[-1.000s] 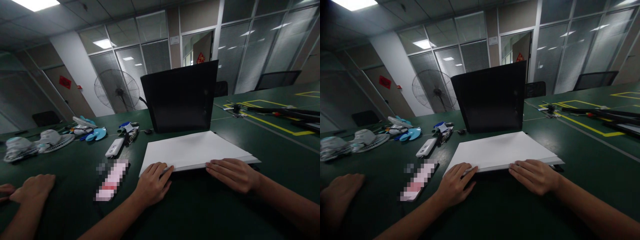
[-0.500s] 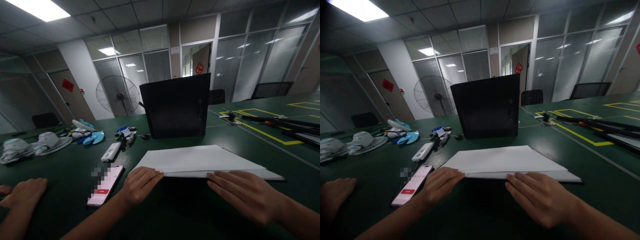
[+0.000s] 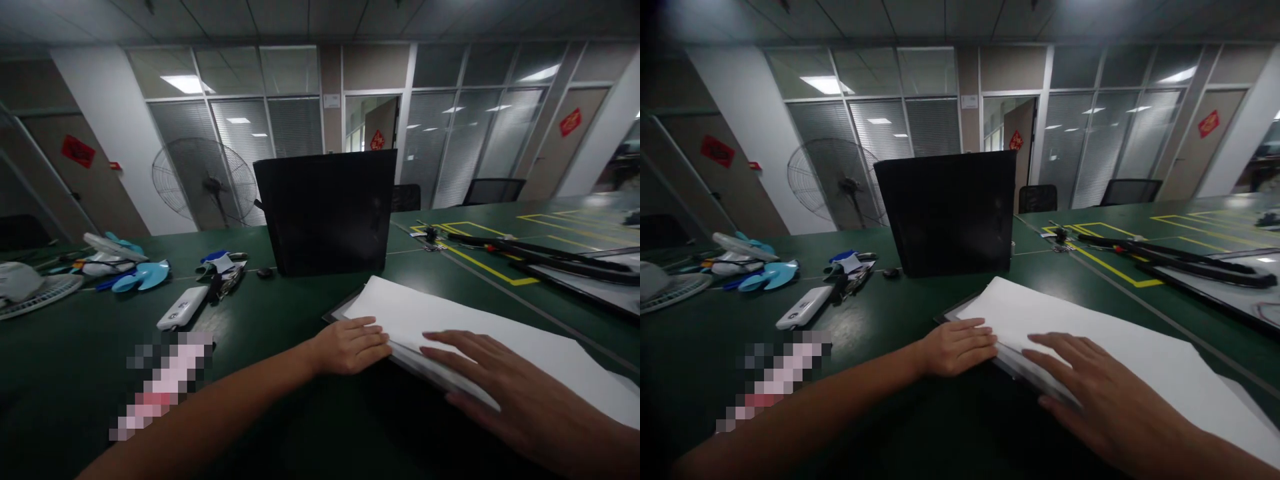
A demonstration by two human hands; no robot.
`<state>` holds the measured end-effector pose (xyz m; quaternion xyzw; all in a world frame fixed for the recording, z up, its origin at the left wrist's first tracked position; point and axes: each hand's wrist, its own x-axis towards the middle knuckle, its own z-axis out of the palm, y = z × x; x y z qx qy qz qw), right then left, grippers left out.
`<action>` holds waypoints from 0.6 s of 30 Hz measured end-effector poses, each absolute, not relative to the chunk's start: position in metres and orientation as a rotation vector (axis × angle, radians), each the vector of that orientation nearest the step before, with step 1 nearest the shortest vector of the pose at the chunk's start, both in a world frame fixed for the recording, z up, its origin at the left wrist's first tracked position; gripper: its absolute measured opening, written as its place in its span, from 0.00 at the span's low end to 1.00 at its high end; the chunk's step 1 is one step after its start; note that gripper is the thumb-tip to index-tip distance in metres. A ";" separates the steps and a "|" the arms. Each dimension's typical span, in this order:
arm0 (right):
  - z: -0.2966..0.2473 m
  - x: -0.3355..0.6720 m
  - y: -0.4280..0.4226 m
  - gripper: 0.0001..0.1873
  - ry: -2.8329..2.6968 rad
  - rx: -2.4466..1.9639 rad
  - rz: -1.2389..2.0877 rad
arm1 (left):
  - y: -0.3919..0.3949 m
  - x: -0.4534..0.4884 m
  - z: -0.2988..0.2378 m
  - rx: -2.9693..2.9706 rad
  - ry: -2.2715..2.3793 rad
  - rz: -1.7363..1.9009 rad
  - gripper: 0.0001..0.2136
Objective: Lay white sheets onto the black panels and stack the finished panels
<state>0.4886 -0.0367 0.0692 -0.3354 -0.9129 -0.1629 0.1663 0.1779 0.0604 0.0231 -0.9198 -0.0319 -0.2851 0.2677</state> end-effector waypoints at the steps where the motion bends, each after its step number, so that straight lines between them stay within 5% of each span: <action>1: 0.065 0.497 -0.026 0.31 -2.620 -1.071 -0.367 | 0.070 0.190 0.020 -2.462 -0.088 -0.736 0.12; 7: 0.015 0.544 0.021 0.34 -2.613 -1.557 0.327 | 0.115 0.243 0.000 -2.381 -0.076 -0.672 0.14; 18: -0.022 0.596 0.092 0.34 -2.402 -1.825 0.437 | 0.131 0.263 -0.013 -2.446 -0.038 -0.594 0.14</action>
